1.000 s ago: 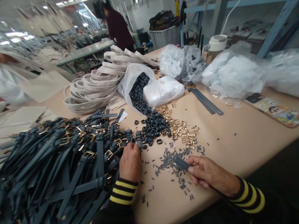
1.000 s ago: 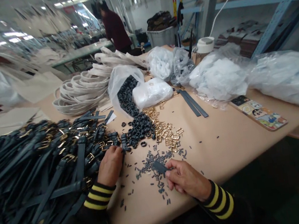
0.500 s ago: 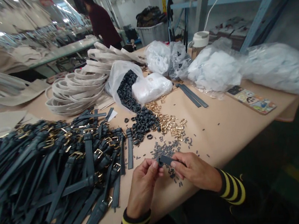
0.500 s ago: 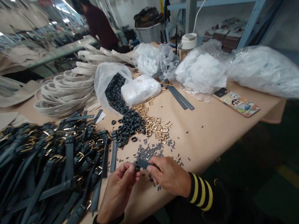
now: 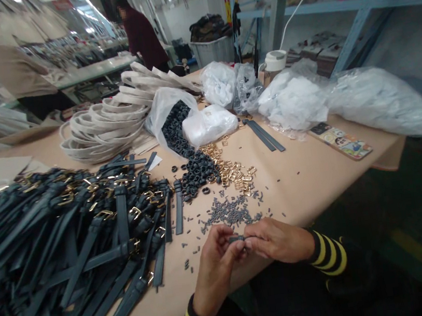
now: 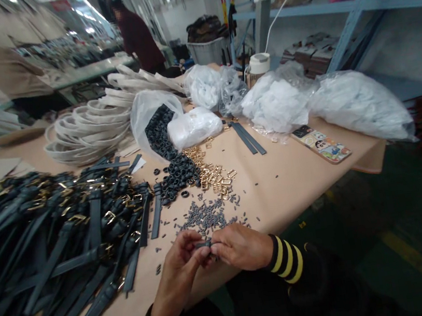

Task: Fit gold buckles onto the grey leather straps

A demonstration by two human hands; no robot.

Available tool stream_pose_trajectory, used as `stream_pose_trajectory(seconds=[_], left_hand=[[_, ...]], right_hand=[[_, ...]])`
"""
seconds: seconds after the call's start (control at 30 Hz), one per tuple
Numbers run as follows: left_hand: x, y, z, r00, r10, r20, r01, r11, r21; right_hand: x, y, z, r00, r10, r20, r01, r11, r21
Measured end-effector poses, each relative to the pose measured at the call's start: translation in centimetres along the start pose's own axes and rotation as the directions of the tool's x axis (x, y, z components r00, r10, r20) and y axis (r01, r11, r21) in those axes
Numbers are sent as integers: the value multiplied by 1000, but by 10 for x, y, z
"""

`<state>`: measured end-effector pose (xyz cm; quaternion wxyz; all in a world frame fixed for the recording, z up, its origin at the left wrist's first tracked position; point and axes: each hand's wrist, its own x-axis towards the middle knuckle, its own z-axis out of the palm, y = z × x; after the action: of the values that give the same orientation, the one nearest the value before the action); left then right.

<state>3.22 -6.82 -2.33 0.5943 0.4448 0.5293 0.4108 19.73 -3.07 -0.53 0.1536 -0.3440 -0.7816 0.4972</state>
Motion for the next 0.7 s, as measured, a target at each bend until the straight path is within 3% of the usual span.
stream_pose_trajectory(seconds=[0.13,0.3,0.4,0.57,0.63,0.7], left_hand=[[2,-3,1,997,-1,-72,2,1000,20],[6,-13,4,999,-14,31,11,997,74],[9,-18,4,998,-59,6,58,998,36],[20,-11,-4,996,-82,-46,81,996,-32],[28,-3,-6,996,-80,-28,82,995,60],[41,5,-7,999,-2,-41,13,965,262]], right_hand=[[2,5,12,987,86,-134,-79,995,55],[5,10,19,979,97,-181,-89,995,49],[6,13,15,986,98,-134,-88,993,82],[9,22,2,982,160,100,-185,917,353],[11,28,-4,980,160,120,-197,880,433],[13,35,-11,983,180,39,-177,858,482]])
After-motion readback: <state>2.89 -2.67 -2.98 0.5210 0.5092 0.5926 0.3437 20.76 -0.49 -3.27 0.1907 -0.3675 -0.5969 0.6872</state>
